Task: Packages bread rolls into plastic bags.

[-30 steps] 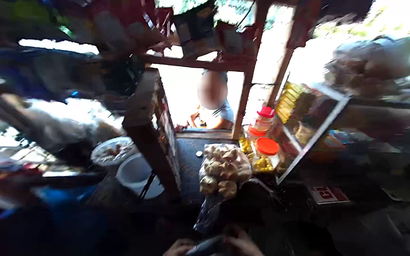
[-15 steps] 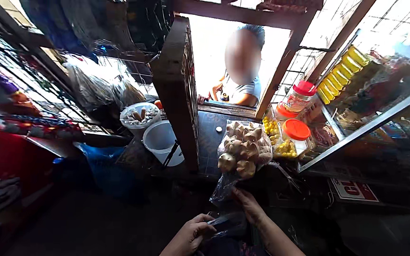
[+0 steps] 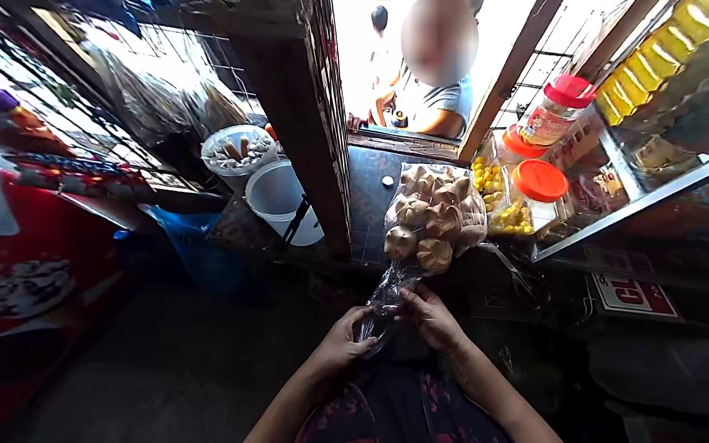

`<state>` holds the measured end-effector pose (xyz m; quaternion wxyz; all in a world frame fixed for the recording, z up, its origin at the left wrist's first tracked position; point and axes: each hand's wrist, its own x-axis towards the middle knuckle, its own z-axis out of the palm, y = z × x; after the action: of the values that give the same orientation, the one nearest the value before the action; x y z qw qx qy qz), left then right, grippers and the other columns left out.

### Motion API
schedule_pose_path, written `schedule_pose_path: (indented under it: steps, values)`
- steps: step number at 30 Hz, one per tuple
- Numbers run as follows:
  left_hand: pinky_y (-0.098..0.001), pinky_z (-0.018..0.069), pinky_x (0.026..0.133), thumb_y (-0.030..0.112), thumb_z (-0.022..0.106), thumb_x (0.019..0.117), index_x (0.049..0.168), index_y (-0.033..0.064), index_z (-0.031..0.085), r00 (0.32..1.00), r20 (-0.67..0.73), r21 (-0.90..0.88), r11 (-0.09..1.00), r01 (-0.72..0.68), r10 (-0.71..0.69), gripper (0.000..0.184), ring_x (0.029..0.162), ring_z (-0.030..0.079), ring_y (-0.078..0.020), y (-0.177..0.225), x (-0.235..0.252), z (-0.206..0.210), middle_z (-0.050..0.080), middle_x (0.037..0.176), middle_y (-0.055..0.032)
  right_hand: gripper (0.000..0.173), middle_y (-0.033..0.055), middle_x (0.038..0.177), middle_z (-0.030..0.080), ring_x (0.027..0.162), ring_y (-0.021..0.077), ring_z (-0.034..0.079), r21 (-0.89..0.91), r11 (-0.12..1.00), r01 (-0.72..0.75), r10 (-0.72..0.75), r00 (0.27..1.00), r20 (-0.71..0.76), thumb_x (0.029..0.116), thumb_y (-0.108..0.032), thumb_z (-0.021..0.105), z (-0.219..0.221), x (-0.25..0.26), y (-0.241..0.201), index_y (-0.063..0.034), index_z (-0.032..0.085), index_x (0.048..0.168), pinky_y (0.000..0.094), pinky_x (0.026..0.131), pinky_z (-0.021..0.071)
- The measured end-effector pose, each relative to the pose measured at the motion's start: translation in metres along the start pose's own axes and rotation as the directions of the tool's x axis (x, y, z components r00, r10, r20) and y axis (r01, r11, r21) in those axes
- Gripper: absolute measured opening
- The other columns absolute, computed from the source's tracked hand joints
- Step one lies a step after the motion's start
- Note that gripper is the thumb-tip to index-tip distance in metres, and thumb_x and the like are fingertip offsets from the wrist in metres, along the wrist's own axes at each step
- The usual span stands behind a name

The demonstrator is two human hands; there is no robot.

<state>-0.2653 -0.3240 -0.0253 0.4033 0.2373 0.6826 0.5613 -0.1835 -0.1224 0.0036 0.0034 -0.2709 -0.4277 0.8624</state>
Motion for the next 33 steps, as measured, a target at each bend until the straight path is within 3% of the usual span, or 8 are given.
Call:
schedule_pose_path:
  steps: [4, 8, 12, 16, 20, 23, 28, 33]
  values:
    - [-0.0296, 0.0584, 0.095, -0.007, 0.069, 0.0832, 0.151, -0.0023, 0.039, 1.0, 0.016, -0.318, 0.948, 0.001, 0.004, 0.075, 0.113, 0.067, -0.0137, 0.013, 0.004, 0.007, 0.058, 0.143, -0.0098, 0.03, 0.0191, 0.114, 0.07, 0.098, 0.0293, 0.073, 0.133, 0.991, 0.025, -0.035, 0.996, 0.076, 0.1116, -0.012, 0.032, -0.006, -0.002, 0.019, -0.0018, 0.037, 0.139, 0.0424, 0.089, 0.0605]
    - [-0.031, 0.055, 0.099, -0.007, 0.061, 0.085, 0.153, -0.002, 0.036, 0.999, -0.038, -0.475, 0.88, -0.005, -0.015, 0.073, 0.119, 0.064, -0.0157, 0.022, 0.01, 0.011, 0.056, 0.145, -0.0114, 0.036, 0.0146, 0.121, 0.067, 0.106, 0.0207, 0.068, -0.167, 0.983, 0.073, -0.064, 0.996, 0.062, 0.1104, -0.014, 0.035, -0.011, -0.004, 0.028, 0.0016, 0.038, 0.143, 0.0376, 0.092, 0.0572]
    - [-0.0325, 0.0559, 0.097, -0.007, 0.059, 0.0875, 0.153, -0.0008, 0.037, 0.997, -0.06, -0.548, 0.837, 0.01, -0.051, 0.069, 0.118, 0.064, -0.0157, 0.03, 0.021, 0.017, 0.054, 0.147, -0.0109, 0.039, 0.017, 0.118, 0.067, 0.095, 0.0224, 0.072, -0.67, 0.738, 0.082, -0.032, 0.996, 0.086, 0.111, -0.025, 0.039, -0.02, -0.005, 0.022, 0.0003, 0.049, 0.14, 0.0412, 0.079, 0.0621]
    - [-0.0315, 0.0581, 0.091, -0.007, 0.06, 0.0901, 0.149, -0.0011, 0.039, 0.992, -0.067, -0.564, 0.824, 0.053, -0.109, 0.063, 0.107, 0.068, -0.0153, 0.035, 0.033, 0.029, 0.063, 0.131, -0.0108, 0.038, 0.0192, 0.11, 0.068, 0.1, 0.0265, 0.067, -0.876, 0.464, 0.133, 0.009, 0.988, 0.154, 0.1093, -0.027, 0.044, -0.02, -0.01, 0.011, 0.0005, 0.061, 0.129, 0.0468, 0.093, 0.0519]
    - [-0.0292, 0.0594, 0.084, -0.008, 0.06, 0.0904, 0.135, 0.0015, 0.051, 0.993, -0.061, -0.593, 0.804, 0.044, -0.1, 0.047, 0.099, 0.069, -0.0131, 0.037, 0.038, 0.034, 0.069, 0.117, -0.0068, 0.033, 0.0222, 0.115, 0.07, 0.11, 0.0299, 0.066, -0.898, 0.385, 0.212, 0.009, 0.972, 0.234, 0.1034, -0.021, 0.054, -0.027, -0.016, 0.012, 0.0043, 0.069, 0.118, 0.047, 0.102, 0.0487]
    - [-0.0279, 0.0602, 0.079, -0.01, 0.057, 0.0912, 0.127, 0.0032, 0.055, 0.99, -0.069, -0.636, 0.77, 0.053, -0.125, 0.038, 0.092, 0.07, -0.0119, 0.035, 0.042, 0.037, 0.071, 0.108, -0.0053, 0.032, 0.0192, 0.105, 0.071, 0.095, 0.0263, 0.069, -0.882, 0.461, 0.096, 0.012, 0.993, 0.114, 0.1012, -0.023, 0.058, -0.035, -0.014, 0.016, 0.0018, 0.068, 0.12, 0.0462, 0.091, 0.0535]
    - [-0.0272, 0.0602, 0.077, -0.011, 0.057, 0.093, 0.12, 0.0033, 0.056, 0.988, -0.06, -0.685, 0.726, 0.062, -0.14, 0.031, 0.088, 0.071, -0.0119, 0.04, 0.048, 0.044, 0.071, 0.103, -0.0062, 0.029, 0.0076, 0.086, 0.069, 0.069, 0.0113, 0.065, -0.617, 0.787, 0.024, -0.051, 0.998, -0.026, 0.0975, -0.019, 0.062, -0.043, -0.013, 0.032, 0.0024, 0.065, 0.116, 0.032, 0.067, 0.0568]
    - [-0.0274, 0.0602, 0.077, -0.011, 0.056, 0.093, 0.12, 0.0031, 0.056, 0.988, -0.075, -0.694, 0.718, 0.044, -0.133, 0.031, 0.087, 0.071, -0.0118, 0.04, 0.05, 0.047, 0.071, 0.102, -0.006, 0.053, 0.0141, 0.095, 0.067, 0.064, 0.0228, 0.068, -0.038, 0.999, -0.01, 0.008, 0.999, -0.053, 0.1056, -0.026, 0.049, -0.041, -0.016, 0.03, -0.0086, 0.023, 0.148, 0.0354, 0.049, 0.0567]
